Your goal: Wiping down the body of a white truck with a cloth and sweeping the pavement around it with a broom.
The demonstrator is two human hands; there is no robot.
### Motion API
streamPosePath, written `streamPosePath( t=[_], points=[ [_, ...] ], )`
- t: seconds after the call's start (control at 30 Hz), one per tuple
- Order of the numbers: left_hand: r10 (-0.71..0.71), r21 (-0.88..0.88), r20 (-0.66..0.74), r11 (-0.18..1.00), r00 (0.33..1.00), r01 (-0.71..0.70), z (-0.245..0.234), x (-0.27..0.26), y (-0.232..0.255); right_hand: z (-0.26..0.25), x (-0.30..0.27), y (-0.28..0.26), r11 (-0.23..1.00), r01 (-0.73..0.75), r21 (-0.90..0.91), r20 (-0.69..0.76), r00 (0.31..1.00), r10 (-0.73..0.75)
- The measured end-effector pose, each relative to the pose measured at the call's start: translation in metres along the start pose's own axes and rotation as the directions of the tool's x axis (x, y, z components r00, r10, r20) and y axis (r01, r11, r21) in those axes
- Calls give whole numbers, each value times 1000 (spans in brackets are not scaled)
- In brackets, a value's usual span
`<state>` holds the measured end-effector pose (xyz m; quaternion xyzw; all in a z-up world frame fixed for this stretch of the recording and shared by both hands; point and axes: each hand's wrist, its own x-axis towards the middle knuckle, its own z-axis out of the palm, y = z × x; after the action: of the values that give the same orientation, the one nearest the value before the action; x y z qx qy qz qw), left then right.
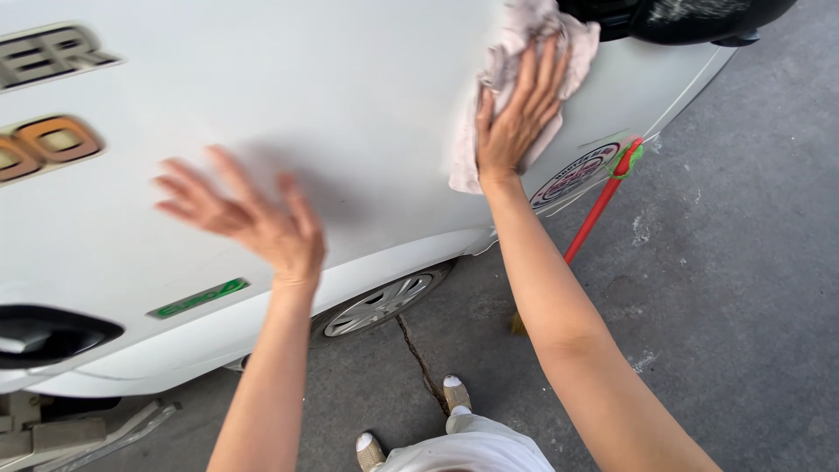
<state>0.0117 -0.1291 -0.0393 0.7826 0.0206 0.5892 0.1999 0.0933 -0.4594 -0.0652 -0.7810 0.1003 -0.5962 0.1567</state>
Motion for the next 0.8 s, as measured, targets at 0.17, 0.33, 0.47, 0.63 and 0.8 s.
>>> streamPosePath(
  t=[0.17, 0.33, 0.47, 0.63, 0.8],
  points=[
    [203, -148, 129, 972, 971, -184, 53, -17, 123, 33, -17, 148, 961, -261, -97, 17, 965, 263],
    [148, 82, -9, 986, 989, -147, 99, -17, 172, 46, 10, 256, 944, -330, 18, -64, 942, 330],
    [165, 133, -19, 978, 986, -161, 111, -19, 169, 55, 9, 360, 570, -324, -755, 211, 703, 679],
    [172, 155, -60, 975, 983, -161, 116, -22, 163, 114, 5, 475, -764, 523, -378, 105, 844, 526],
    [137, 167, -50, 978, 989, -127, 115, -24, 166, 95, 0, 387, -766, 473, -435, 81, 868, 490]
  ],
)
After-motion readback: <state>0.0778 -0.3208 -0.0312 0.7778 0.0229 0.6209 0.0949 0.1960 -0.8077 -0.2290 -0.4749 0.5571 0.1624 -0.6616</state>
